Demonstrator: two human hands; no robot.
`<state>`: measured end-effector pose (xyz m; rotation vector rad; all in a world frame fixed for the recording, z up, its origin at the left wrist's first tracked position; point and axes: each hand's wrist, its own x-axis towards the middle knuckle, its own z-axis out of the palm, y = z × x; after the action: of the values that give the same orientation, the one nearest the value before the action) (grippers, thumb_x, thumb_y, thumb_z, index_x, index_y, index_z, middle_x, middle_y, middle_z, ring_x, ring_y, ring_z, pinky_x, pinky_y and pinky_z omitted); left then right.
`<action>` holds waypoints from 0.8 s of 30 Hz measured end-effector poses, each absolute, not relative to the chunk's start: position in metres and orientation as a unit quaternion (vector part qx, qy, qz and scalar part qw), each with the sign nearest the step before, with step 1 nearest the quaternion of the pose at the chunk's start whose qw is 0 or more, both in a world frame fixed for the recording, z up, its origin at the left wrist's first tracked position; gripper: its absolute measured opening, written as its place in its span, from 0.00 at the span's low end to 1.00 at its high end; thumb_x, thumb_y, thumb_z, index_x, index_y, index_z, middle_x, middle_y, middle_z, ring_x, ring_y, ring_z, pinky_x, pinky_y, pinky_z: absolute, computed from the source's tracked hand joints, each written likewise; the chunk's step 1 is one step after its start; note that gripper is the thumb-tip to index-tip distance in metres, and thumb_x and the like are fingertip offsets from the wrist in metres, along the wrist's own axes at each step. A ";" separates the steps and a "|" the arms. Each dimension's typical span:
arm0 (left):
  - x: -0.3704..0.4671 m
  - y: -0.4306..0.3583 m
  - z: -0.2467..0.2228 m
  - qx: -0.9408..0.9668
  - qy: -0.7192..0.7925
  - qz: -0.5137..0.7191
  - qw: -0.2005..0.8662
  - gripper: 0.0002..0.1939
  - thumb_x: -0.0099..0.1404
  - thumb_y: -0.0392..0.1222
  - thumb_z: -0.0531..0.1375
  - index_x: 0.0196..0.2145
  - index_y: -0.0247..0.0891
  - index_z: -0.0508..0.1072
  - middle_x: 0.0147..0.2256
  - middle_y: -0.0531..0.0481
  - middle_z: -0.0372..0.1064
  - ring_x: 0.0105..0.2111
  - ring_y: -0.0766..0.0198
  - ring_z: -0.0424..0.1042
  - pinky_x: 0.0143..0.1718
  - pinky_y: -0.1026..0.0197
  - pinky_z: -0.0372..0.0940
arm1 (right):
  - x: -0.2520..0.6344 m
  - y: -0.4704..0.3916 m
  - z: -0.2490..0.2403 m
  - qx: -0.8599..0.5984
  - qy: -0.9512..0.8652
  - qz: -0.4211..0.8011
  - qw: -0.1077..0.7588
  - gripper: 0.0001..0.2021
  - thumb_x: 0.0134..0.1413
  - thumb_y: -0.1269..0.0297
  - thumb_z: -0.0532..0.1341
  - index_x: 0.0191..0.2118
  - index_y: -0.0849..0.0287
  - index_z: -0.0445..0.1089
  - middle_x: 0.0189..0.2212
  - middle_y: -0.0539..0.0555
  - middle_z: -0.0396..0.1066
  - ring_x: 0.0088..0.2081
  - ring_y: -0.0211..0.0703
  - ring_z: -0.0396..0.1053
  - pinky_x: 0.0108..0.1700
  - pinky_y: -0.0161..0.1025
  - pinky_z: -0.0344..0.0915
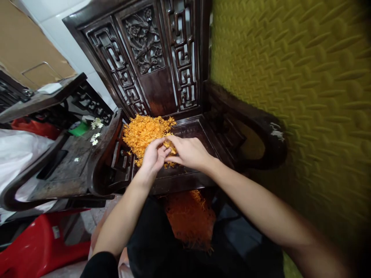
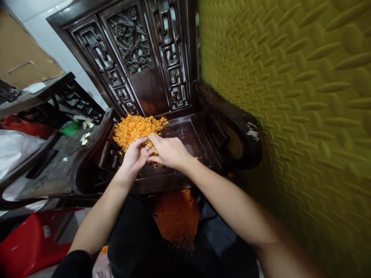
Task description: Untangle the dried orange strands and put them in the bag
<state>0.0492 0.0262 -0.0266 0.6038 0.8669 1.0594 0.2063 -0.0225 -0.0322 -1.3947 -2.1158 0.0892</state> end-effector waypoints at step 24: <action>0.051 0.020 -0.035 0.553 0.364 0.365 0.655 0.24 0.53 0.48 0.73 0.41 0.33 0.71 0.24 0.55 0.71 0.21 0.71 0.67 0.26 0.66 0.59 | 0.189 -0.004 -0.054 -0.465 -0.483 0.421 0.611 0.24 0.60 0.39 0.59 0.29 0.55 0.59 0.20 0.44 0.58 0.22 0.35 0.58 0.26 0.35 0.56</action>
<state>0.0508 0.0202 -0.0345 1.2540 0.8258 0.8269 0.1894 -0.0039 -0.0541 -1.0726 -1.1149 0.9728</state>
